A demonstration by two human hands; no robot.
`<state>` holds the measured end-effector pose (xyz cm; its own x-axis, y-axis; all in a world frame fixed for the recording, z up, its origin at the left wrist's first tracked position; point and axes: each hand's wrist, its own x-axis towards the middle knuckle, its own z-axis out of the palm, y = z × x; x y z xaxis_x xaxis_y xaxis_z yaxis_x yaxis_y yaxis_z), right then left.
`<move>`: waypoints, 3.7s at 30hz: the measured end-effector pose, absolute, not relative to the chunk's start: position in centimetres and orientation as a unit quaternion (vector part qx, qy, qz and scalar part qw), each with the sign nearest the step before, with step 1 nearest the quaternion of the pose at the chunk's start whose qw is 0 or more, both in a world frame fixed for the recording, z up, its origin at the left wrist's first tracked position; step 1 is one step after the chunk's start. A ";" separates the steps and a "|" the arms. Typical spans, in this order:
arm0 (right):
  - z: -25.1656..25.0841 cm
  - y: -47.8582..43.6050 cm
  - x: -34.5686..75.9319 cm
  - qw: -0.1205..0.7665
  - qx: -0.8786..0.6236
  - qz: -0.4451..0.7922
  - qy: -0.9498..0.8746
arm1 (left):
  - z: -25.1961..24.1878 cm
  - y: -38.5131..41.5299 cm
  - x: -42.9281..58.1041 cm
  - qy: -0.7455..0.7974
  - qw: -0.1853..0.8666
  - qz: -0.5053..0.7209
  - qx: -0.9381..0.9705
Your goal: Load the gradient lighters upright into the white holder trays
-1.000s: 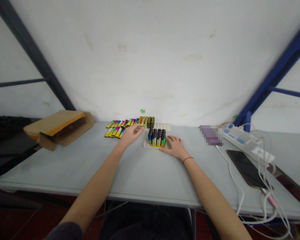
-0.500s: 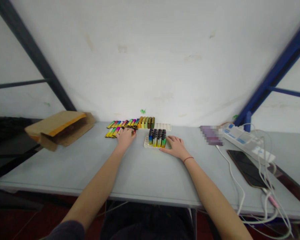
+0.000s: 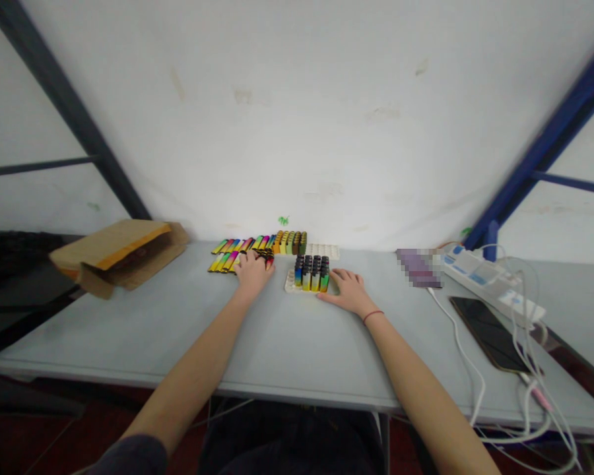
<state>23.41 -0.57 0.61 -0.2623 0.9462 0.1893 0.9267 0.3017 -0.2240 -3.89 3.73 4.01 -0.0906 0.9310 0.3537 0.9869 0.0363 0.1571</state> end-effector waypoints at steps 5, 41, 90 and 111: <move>0.5 -0.5 23.4 0.148 -0.587 0.029 -0.795 | 4.0 3.6 -3.5 -0.698 0.084 -0.171 -0.690; 0.6 -0.6 23.5 0.147 -0.587 0.036 -0.795 | 6.8 3.5 -2.0 -0.330 -0.762 -0.450 -0.326; 0.8 -0.7 23.3 0.144 -0.590 0.039 -0.794 | 7.6 2.7 -0.8 -0.298 -0.719 -0.553 -0.297; 0.7 -0.7 23.4 0.148 -0.583 0.033 -0.798 | 8.6 2.6 -4.0 -0.336 -0.328 -0.272 -0.840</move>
<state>23.41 -0.72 0.70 -0.2763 0.9403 0.1986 0.9207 0.3182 -0.2258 -4.02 2.62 8.56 0.6261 0.7427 0.2377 0.3855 -0.5597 0.7336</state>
